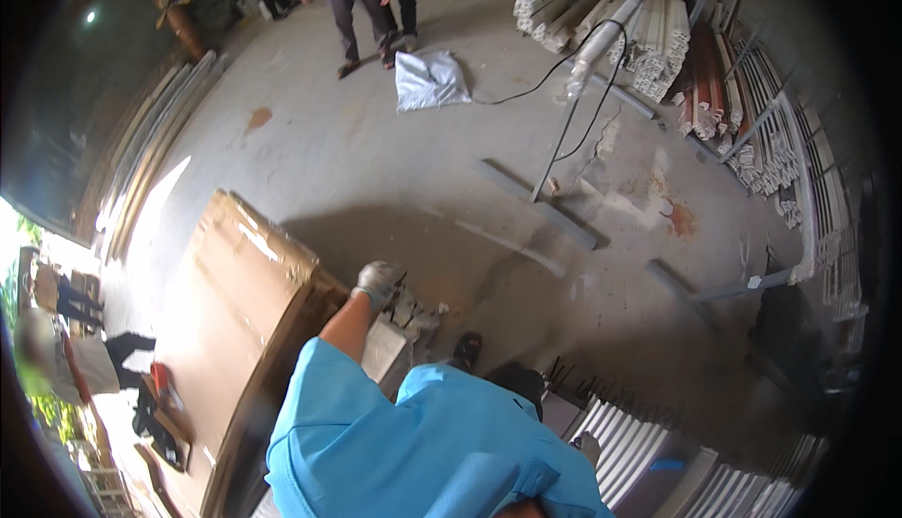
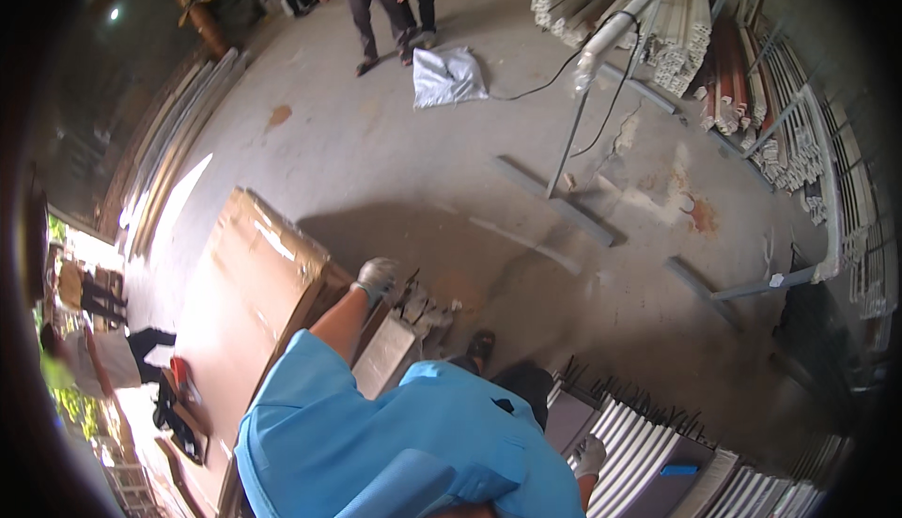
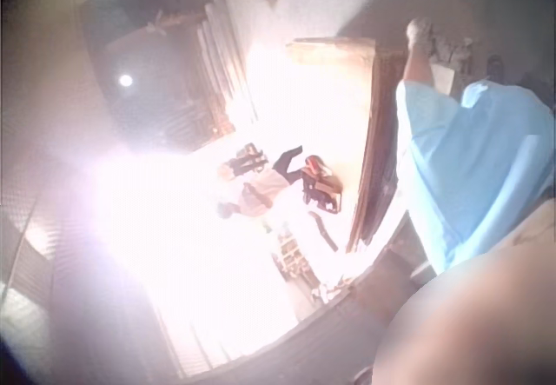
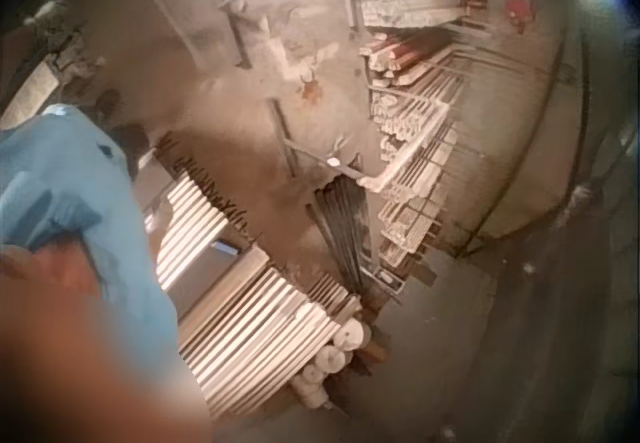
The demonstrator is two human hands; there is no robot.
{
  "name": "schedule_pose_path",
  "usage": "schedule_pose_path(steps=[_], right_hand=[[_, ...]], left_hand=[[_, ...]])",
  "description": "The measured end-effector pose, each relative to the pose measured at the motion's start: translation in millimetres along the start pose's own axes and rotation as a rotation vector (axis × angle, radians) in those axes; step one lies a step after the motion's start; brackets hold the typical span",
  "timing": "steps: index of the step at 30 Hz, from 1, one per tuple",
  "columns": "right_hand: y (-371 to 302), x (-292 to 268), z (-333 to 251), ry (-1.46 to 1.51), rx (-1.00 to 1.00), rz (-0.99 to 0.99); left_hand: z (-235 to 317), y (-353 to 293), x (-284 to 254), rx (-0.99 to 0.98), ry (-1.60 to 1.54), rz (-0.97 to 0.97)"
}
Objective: The person inserts a long flexible strip into the edge groove of a large flat panel using a blue plastic tool, then lifts and stacks the panel with others. They repeat the strip insertion on another panel and stack it, then retrieve a different panel from a wrapped stack and place it on a metal frame.
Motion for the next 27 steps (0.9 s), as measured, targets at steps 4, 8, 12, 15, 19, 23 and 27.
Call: schedule_pose_path(steps=[4,8,12,15,19,23,27], right_hand=[[25.1,25.6,-17.5,-0.005,0.072,-0.025],[66.3,26.6,-53.2,0.029,0.116,-0.014],[108.8,10.8,-98.2,0.056,0.144,0.007],[140.4,-0.8,-143.5,0.082,0.154,0.03],[176.3,-7.1,-224.3,0.132,0.087,0.047],[219.3,-3.2,-300.4,0.194,-0.104,0.013],[252.0,16.4,-328.9,0.214,-0.084,-0.123]], left_hand=[[124.9,21.1,99.0,-0.032,0.027,-0.316],[222.3,6.7,162.5,0.116,0.127,-0.512],[257.8,9.1,190.7,-0.012,0.141,-0.568],[257.8,29.0,200.7,-0.053,0.128,-0.517],[237.2,48.9,204.0,-0.126,0.032,-0.444],[234.5,53.7,210.1,-0.234,0.063,-0.563],[260.1,65.7,207.9,-0.33,0.155,-0.58]])
Point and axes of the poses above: each hand's wrist, its own y-axis towards the middle knuckle, its own x-axis out of the palm, z = x × y, the point moved 4 cm from there along y, towards the middle knuckle, and after that the axes turned 8 degrees about y, right-handed, at the moved point
